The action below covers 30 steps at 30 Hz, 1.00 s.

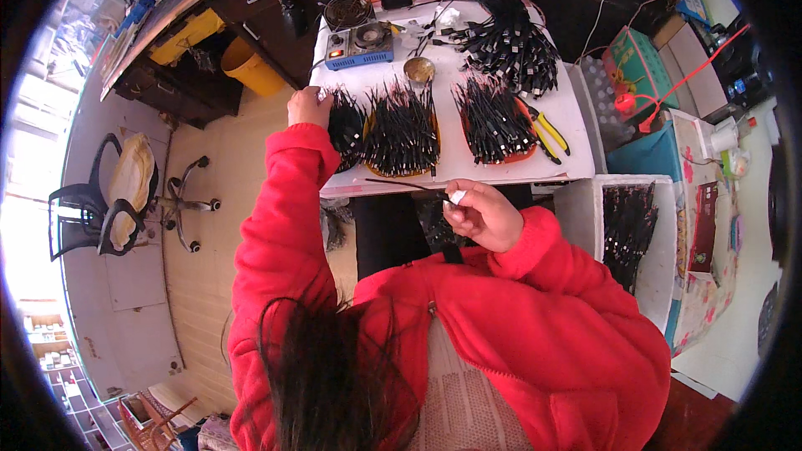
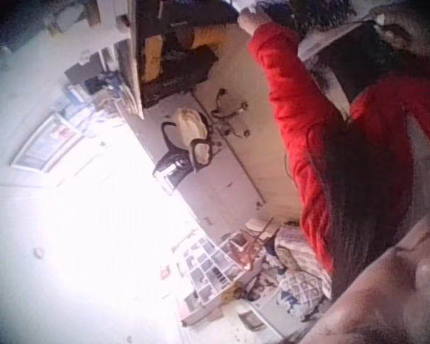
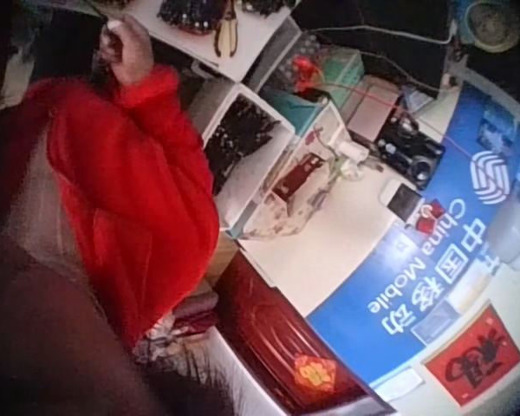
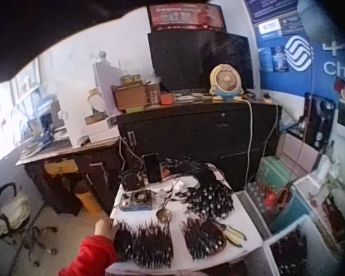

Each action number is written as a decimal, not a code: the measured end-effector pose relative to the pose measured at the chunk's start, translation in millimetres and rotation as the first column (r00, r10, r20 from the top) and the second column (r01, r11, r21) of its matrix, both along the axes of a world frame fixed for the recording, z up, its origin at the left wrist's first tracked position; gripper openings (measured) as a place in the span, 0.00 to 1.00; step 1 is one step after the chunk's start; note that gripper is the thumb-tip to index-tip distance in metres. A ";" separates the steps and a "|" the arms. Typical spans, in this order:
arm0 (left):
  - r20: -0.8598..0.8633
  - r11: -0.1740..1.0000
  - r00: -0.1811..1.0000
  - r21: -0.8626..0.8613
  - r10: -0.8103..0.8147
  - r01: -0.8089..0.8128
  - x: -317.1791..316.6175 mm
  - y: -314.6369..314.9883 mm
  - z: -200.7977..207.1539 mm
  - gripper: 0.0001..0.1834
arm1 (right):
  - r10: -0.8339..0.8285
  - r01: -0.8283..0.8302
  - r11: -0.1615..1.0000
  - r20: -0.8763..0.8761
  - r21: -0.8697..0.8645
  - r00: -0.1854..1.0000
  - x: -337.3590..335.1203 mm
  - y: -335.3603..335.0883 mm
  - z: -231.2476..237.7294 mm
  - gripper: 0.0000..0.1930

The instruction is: The person repeatedly picks small black cable-like items from a tray, attaches a small white connector to each end, and places the finished items into a container. The process is continuous and repetitive throughout the clip.

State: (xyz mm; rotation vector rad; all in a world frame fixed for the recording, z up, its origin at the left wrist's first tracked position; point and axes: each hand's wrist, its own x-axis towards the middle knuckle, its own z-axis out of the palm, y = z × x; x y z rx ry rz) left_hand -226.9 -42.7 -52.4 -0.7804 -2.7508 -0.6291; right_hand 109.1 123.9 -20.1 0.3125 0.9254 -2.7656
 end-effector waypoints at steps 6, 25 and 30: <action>0.191 0.864 0.966 0.501 -0.176 0.058 56.7 -30.6 53.2 0.13 | 0.011 -0.001 0.981 0.048 -0.195 0.999 -17.9 -12.8 12.7 0.04; 0.491 0.047 0.491 0.740 -0.719 -0.671 179.3 -89.5 41.8 0.11 | 0.247 0.399 -0.640 -0.316 0.656 0.916 -149.3 -82.1 12.2 0.14; 0.445 -0.048 0.401 0.619 -0.801 -0.784 165.1 -98.6 34.3 0.10 | 0.198 0.314 -0.794 -0.267 0.520 0.943 -167.8 -93.1 -5.2 0.03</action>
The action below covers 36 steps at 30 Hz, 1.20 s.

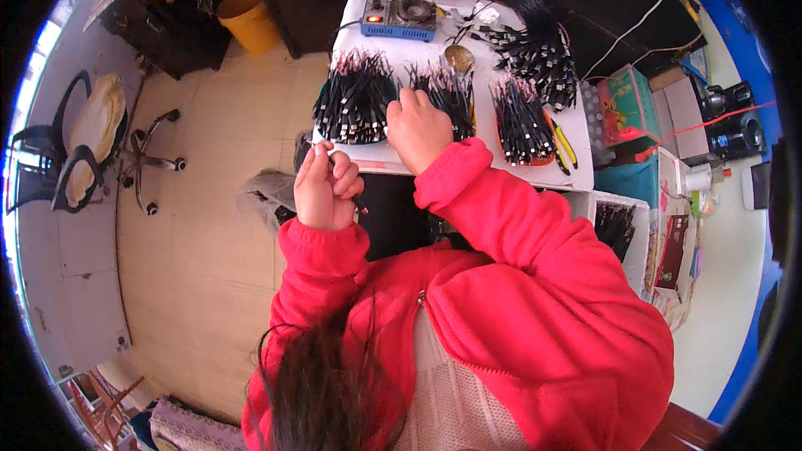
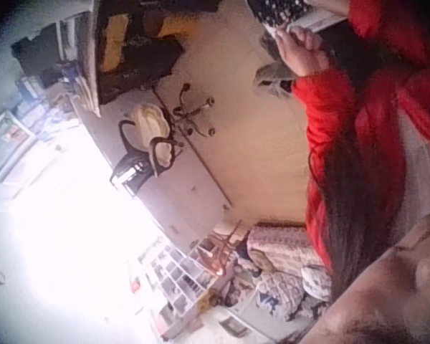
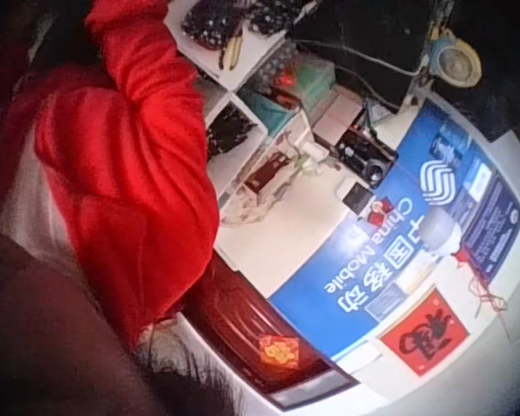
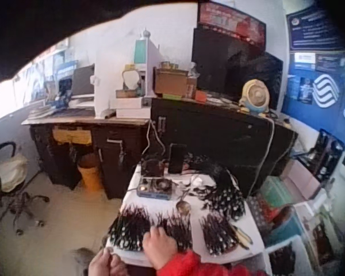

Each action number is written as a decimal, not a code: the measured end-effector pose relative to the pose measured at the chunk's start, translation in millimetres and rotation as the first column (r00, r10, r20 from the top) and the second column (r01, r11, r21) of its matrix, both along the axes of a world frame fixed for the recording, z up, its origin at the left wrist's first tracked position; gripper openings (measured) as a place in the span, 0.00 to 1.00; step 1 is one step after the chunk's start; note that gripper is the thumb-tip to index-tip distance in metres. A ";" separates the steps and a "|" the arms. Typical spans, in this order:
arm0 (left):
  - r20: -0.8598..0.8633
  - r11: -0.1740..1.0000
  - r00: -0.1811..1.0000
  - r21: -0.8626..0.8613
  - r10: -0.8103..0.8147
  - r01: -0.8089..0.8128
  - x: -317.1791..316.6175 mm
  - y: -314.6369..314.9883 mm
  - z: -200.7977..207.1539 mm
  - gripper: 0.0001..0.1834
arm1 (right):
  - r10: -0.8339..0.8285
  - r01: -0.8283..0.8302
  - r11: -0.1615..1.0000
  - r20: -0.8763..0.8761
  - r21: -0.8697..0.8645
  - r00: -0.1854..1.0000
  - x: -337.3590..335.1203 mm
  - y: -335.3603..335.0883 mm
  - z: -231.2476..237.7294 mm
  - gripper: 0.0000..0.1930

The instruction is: The person repeatedly picks small black cable-like items from a tray, attaches a small white connector to each end, and places the finished items into a container. The process is continuous and repetitive throughout the clip.

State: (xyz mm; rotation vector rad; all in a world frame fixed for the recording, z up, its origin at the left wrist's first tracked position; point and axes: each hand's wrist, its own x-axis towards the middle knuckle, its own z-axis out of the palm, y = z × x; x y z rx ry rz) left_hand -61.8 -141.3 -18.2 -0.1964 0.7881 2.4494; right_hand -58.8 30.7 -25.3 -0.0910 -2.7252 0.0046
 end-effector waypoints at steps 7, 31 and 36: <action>0.008 1.000 1.000 -0.022 -0.002 0.002 2.3 -0.3 -3.2 0.09 | -0.009 0.020 0.992 -0.086 0.123 0.996 1.4 2.3 2.3 0.03; -0.036 0.982 0.986 -0.105 -0.161 0.157 31.2 35.2 -12.1 0.13 | -0.030 0.029 0.992 -0.006 -0.119 1.000 95.8 55.6 93.3 0.06; -0.166 0.987 0.974 -0.015 -0.157 0.157 46.2 83.6 15.1 0.16 | -0.039 -0.046 0.816 -0.134 -0.576 0.990 149.1 38.9 84.1 0.08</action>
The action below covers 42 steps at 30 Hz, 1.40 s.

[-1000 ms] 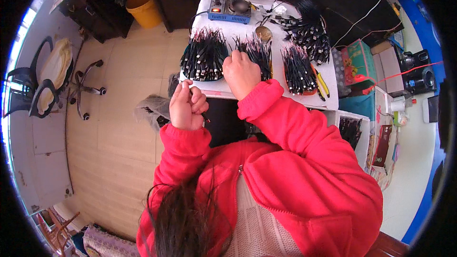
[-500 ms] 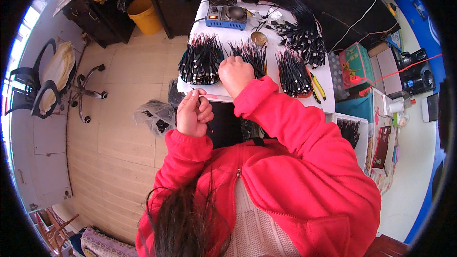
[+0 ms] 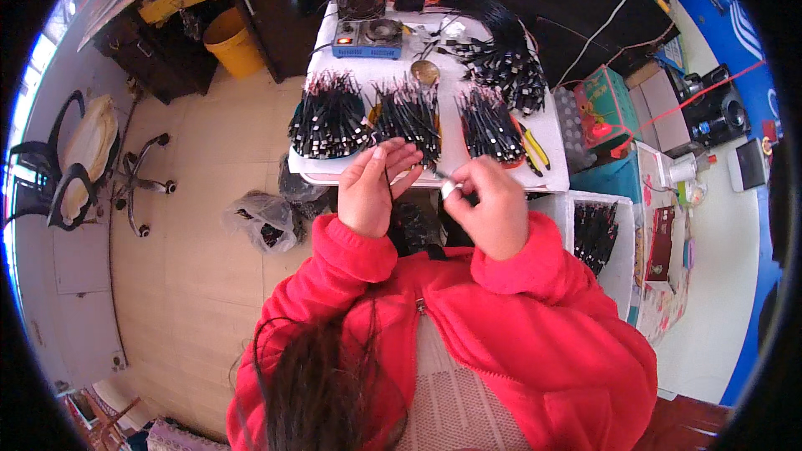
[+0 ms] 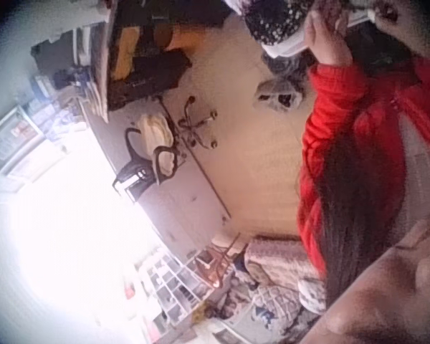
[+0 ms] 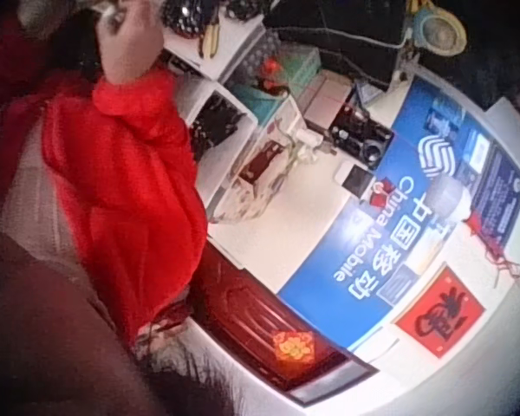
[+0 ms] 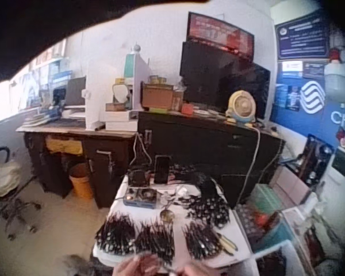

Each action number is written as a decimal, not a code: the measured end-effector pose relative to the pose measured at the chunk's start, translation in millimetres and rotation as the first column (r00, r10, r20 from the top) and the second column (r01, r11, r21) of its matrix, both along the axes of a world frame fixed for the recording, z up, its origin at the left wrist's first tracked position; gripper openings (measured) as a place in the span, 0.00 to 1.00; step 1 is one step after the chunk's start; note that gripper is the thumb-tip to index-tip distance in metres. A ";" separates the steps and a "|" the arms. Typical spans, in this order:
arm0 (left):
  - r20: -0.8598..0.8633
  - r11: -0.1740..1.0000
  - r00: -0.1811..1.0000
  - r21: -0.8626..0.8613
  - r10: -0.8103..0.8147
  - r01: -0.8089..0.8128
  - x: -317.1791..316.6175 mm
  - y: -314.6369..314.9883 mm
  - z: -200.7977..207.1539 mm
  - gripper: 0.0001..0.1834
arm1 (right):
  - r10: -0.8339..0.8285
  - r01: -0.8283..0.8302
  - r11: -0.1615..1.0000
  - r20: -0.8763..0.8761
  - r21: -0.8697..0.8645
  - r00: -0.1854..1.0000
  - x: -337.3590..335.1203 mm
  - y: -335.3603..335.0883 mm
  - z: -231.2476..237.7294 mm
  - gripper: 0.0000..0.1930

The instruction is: The person repeatedly picks small black cable-like items from a tray, attaches a small white connector to each end, and places the finished items into a container. The process is continuous and repetitive throughout the clip.

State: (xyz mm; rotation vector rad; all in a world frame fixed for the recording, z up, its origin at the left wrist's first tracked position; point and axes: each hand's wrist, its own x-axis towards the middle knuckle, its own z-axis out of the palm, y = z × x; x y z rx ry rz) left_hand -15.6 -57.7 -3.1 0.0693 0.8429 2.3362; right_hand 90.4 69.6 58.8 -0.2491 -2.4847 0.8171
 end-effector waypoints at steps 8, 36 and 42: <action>-0.225 0.996 0.971 -0.042 -0.082 0.074 32.4 12.6 34.6 0.11 | 0.291 -0.222 0.866 0.090 -0.449 0.953 30.4 18.4 -6.3 0.09; -0.505 0.945 0.846 -0.326 -0.170 -0.005 62.0 -2.3 40.3 0.08 | 0.477 -0.365 0.359 -0.167 -0.859 0.863 9.4 43.1 6.0 0.08; -0.522 0.951 0.846 -0.303 -0.106 -0.068 63.2 1.1 36.1 0.08 | 0.340 -0.329 0.939 -0.389 0.097 0.856 10.7 26.6 -3.8 0.06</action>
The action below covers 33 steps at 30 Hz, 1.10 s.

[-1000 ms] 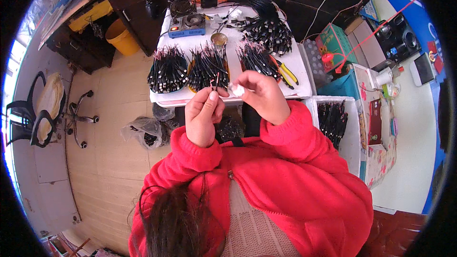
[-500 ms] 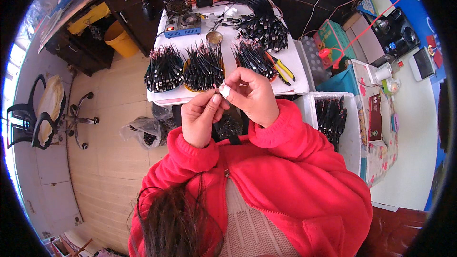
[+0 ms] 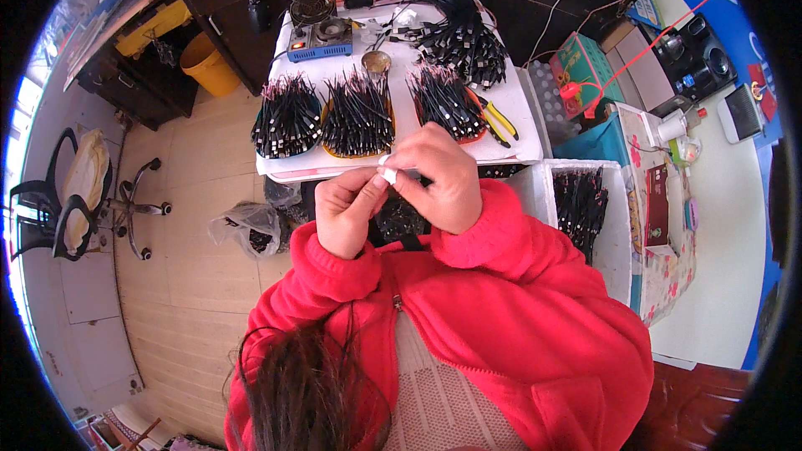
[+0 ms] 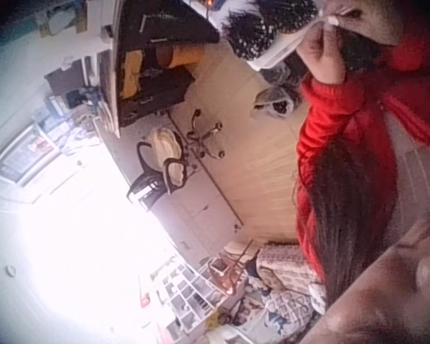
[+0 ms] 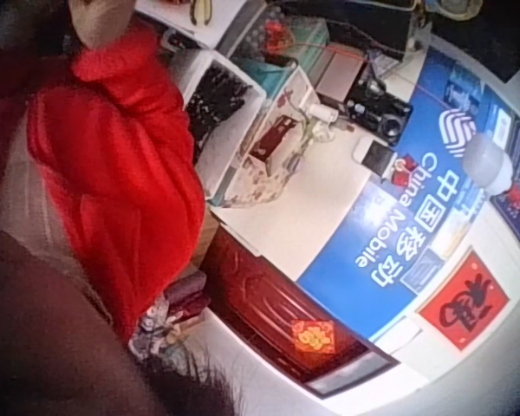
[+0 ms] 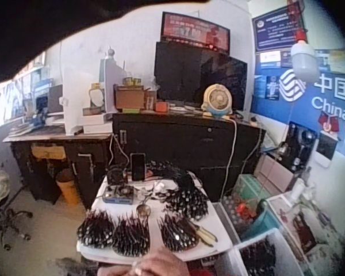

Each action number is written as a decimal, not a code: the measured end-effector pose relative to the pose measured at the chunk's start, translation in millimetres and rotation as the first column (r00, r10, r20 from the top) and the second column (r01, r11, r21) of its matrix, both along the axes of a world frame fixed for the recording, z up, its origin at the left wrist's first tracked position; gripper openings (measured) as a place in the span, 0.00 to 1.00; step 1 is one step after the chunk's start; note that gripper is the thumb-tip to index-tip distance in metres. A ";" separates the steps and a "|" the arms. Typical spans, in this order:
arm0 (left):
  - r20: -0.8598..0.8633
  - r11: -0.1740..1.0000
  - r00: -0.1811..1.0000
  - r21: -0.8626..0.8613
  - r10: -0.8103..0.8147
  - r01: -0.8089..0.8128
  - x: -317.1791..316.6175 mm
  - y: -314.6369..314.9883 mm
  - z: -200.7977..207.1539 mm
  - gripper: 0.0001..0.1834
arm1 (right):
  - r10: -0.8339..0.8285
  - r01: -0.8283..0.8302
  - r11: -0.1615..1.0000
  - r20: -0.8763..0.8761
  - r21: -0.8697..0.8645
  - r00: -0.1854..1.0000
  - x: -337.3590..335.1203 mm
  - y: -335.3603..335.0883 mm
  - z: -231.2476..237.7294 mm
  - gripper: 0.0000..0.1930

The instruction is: The person repeatedly picks small black cable-like items from a tray, attaches a small white connector to each end, and places the finished items into a container. The process is continuous and repetitive throughout the clip.

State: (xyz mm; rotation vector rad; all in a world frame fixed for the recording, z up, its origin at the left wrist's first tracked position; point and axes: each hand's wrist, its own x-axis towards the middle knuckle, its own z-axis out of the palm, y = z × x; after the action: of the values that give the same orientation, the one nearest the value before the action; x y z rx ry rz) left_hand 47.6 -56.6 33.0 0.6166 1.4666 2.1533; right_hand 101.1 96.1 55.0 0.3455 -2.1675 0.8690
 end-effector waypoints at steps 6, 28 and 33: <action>0.317 0.979 0.930 0.142 -0.186 0.147 -5.2 -6.2 0.8 0.12 | 0.422 0.018 0.532 0.283 -0.847 0.861 -2.5 19.7 -0.4 0.11; 0.380 0.964 0.901 0.238 -0.209 0.123 -6.5 -2.0 -2.3 0.11 | 0.537 -0.053 0.444 0.218 -0.895 0.815 0.3 6.2 -20.4 0.06; 0.434 0.945 0.856 0.279 -0.282 0.169 -6.0 1.2 -5.5 0.10 | 0.603 -0.115 0.475 0.227 -0.872 0.764 8.7 11.3 -9.8 0.05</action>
State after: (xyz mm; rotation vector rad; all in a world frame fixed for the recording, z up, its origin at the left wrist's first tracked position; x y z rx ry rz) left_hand 41.5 -55.4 27.5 0.2889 0.8462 2.1037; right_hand 109.8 107.5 45.2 0.0939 -1.8207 2.3715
